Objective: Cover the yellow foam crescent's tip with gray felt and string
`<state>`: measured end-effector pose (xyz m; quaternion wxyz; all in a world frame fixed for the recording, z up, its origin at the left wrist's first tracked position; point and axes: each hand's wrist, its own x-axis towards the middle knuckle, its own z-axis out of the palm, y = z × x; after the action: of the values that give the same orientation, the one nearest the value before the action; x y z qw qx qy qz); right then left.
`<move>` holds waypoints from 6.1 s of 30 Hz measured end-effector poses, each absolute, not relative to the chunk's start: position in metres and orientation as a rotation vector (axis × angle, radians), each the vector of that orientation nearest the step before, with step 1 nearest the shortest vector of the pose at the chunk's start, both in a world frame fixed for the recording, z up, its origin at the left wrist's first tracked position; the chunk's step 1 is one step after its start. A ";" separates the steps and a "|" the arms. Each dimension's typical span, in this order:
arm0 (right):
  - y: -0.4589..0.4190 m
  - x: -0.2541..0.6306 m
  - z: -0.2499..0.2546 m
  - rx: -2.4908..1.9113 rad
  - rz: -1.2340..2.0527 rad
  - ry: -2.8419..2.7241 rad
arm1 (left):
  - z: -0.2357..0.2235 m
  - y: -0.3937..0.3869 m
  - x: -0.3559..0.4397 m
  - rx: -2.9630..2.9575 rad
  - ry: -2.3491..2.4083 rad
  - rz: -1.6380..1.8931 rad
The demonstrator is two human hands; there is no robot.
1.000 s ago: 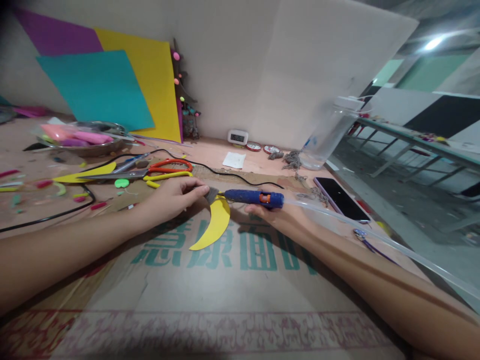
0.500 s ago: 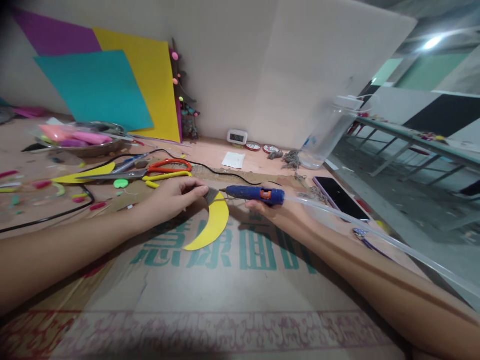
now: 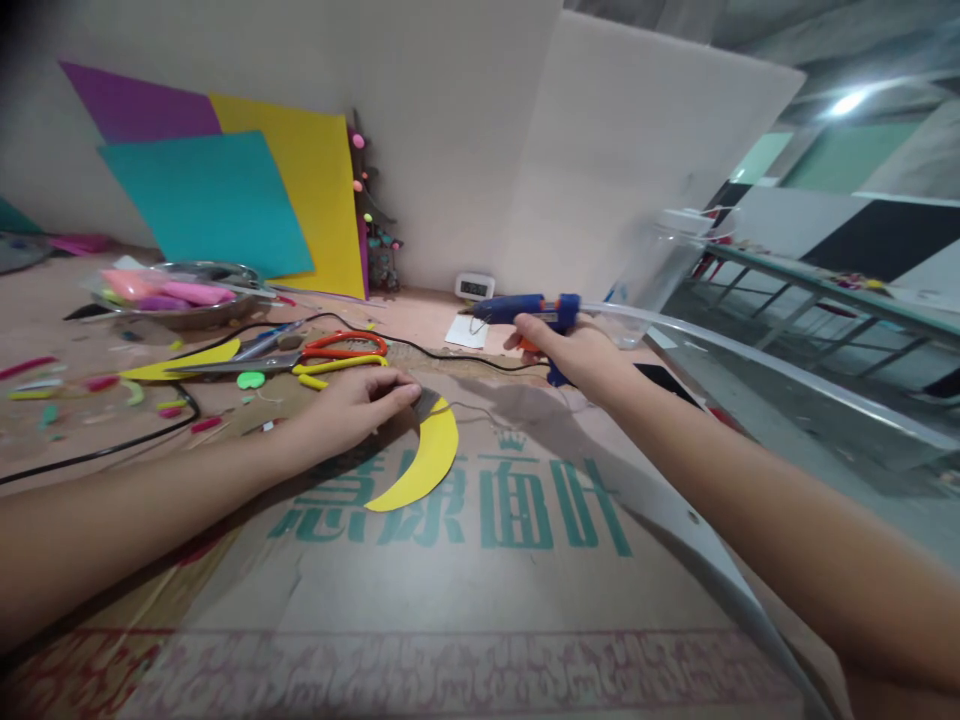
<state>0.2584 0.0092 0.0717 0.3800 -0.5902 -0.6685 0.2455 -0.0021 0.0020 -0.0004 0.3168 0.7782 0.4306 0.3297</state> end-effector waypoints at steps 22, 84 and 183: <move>0.105 0.286 0.024 -1.746 0.250 -2.052 | -0.004 0.005 -0.003 2.024 1.068 0.843; -0.018 0.219 0.011 -1.286 0.472 -2.022 | -0.001 0.002 -0.004 2.169 0.940 0.661; -0.034 0.220 0.008 -0.969 0.246 -2.182 | -0.001 -0.003 -0.003 2.346 0.966 0.722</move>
<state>0.2204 -0.0342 0.0077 0.3622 -0.3761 -0.8474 0.0957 -0.0025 -0.0034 -0.0008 0.2492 0.8613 0.3548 0.2650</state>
